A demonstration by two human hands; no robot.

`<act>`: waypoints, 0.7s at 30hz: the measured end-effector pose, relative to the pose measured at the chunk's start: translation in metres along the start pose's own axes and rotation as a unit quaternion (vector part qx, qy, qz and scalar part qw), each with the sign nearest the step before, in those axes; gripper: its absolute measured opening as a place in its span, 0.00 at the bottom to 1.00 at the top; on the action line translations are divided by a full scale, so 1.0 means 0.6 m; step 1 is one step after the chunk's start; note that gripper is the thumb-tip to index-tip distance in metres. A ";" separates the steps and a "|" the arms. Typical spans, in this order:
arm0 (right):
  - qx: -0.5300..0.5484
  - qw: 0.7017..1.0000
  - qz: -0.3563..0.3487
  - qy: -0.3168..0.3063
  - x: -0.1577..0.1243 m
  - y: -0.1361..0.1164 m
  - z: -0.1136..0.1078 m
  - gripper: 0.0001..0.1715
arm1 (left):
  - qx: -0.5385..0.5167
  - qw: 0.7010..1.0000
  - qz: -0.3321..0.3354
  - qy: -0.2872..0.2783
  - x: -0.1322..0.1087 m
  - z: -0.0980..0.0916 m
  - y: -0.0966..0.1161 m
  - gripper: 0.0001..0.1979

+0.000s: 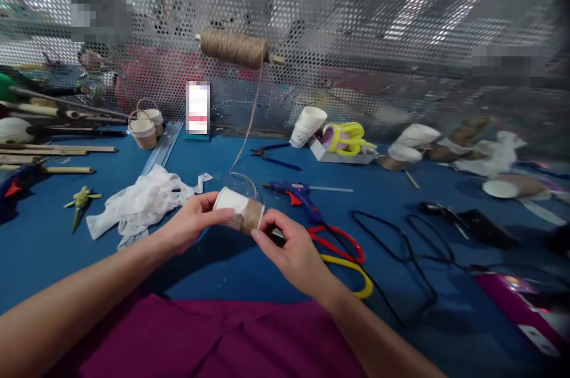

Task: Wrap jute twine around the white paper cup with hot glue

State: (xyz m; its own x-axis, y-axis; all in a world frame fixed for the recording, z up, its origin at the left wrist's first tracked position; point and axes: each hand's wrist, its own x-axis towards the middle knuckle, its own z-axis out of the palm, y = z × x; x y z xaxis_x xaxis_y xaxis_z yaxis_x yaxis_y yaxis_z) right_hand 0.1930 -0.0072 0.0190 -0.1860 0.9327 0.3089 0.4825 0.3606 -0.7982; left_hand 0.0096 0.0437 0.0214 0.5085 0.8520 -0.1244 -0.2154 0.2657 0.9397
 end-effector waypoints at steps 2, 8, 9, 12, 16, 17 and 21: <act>-0.027 0.999 -0.046 -0.012 0.000 0.002 0.001 0.06 | -0.022 1.000 -0.021 0.002 0.001 -0.002 -0.001 0.14; -0.079 0.993 -0.068 -0.056 0.003 0.004 0.000 0.07 | -0.013 0.997 -0.061 0.051 0.003 -0.002 -0.004 0.10; -0.070 0.996 -0.043 -0.033 0.004 0.004 -0.002 0.07 | -0.001 0.997 -0.051 0.057 0.002 -0.001 -0.005 0.10; -0.030 0.996 0.034 0.073 0.007 0.002 -0.009 0.07 | 0.064 0.996 -0.026 0.047 -0.005 0.007 -0.006 0.10; 0.027 0.993 0.102 0.048 0.010 0.001 -0.013 0.13 | 0.134 0.991 -0.021 -0.004 -0.015 0.020 -0.008 0.09; 0.047 0.992 0.117 0.024 0.011 0.001 -0.012 0.13 | 0.144 0.989 -0.022 -0.016 -0.018 0.022 -0.009 0.09; 0.150 0.976 0.158 0.002 0.012 0.003 -0.004 0.11 | 0.165 0.984 -0.032 -0.061 -0.025 0.028 -0.016 0.10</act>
State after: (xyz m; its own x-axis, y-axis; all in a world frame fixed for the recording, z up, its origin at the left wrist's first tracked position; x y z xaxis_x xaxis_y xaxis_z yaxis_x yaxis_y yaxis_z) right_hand 0.1945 0.0004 0.0207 -0.0644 0.9976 0.0249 0.2430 0.0399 -0.9692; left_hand 0.0181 0.0208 0.0198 0.6123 0.7730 -0.1660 0.0919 0.1390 0.9860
